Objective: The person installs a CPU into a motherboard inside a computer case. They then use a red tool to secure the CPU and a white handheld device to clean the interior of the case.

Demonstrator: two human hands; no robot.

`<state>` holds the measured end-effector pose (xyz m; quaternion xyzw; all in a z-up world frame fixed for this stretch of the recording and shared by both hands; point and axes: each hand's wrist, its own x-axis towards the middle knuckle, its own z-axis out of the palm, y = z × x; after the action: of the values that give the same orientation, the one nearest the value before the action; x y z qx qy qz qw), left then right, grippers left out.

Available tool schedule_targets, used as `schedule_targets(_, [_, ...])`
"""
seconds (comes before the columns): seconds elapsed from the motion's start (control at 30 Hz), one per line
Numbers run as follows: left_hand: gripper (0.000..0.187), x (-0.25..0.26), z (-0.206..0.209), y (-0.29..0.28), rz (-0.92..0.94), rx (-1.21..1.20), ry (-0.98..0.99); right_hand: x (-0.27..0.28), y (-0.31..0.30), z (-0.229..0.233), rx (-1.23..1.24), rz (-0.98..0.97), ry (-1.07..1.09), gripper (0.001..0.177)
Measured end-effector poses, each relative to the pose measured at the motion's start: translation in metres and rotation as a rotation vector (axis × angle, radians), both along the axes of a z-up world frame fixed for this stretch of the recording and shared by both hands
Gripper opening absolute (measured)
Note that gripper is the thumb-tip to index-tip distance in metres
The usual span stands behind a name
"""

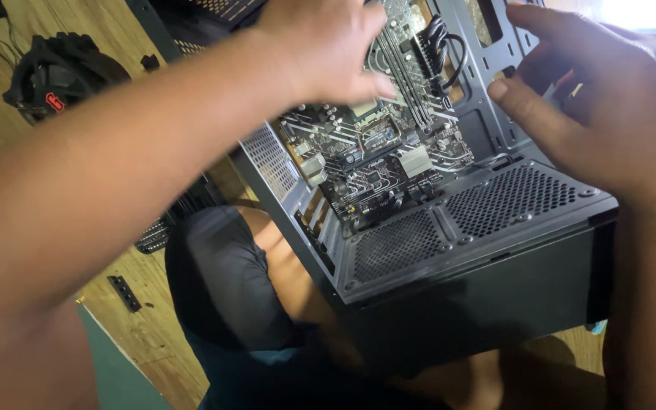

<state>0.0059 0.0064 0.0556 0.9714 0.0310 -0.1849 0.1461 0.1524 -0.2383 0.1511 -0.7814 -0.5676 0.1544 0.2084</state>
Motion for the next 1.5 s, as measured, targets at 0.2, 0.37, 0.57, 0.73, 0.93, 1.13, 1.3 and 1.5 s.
schedule_targets(0.2, [0.134, -0.001, 0.033, -0.047, -0.090, 0.321, 0.232, 0.000, 0.004, 0.001, 0.017, -0.001, 0.043, 0.041])
schedule_targets(0.37, [0.109, 0.000, 0.016, -0.043, -0.125, 0.381, 0.164, 0.003, 0.000, 0.000, 0.048, 0.052, -0.001, 0.038])
schedule_targets(0.57, [0.037, -0.011, -0.016, -0.021, -0.074, 0.201, -0.028, 0.000, 0.003, 0.003, 0.045, 0.048, -0.013, 0.040])
schedule_targets(0.73, [0.022, -0.011, -0.028, -0.009, -0.017, 0.075, -0.208, -0.003, 0.001, 0.003, -0.014, -0.003, 0.010, 0.037])
schedule_targets(0.93, [0.022, 0.000, -0.027, 0.009, 0.122, -0.234, -0.072, -0.002, -0.004, -0.011, -0.035, -0.067, 0.125, 0.041])
schedule_targets(1.13, [0.022, -0.001, -0.024, 0.007, -0.056, -0.223, -0.126, 0.000, -0.008, -0.015, -0.065, -0.097, 0.182, 0.044])
schedule_targets(1.3, [0.011, 0.002, -0.018, -0.007, -0.242, -0.088, -0.090, 0.000, -0.010, -0.019, -0.059, -0.094, 0.188, 0.043])
schedule_targets(1.5, [0.020, 0.010, 0.034, 0.005, 0.066, -0.224, -0.051, 0.000, -0.012, -0.019, -0.086, -0.101, 0.146, 0.046])
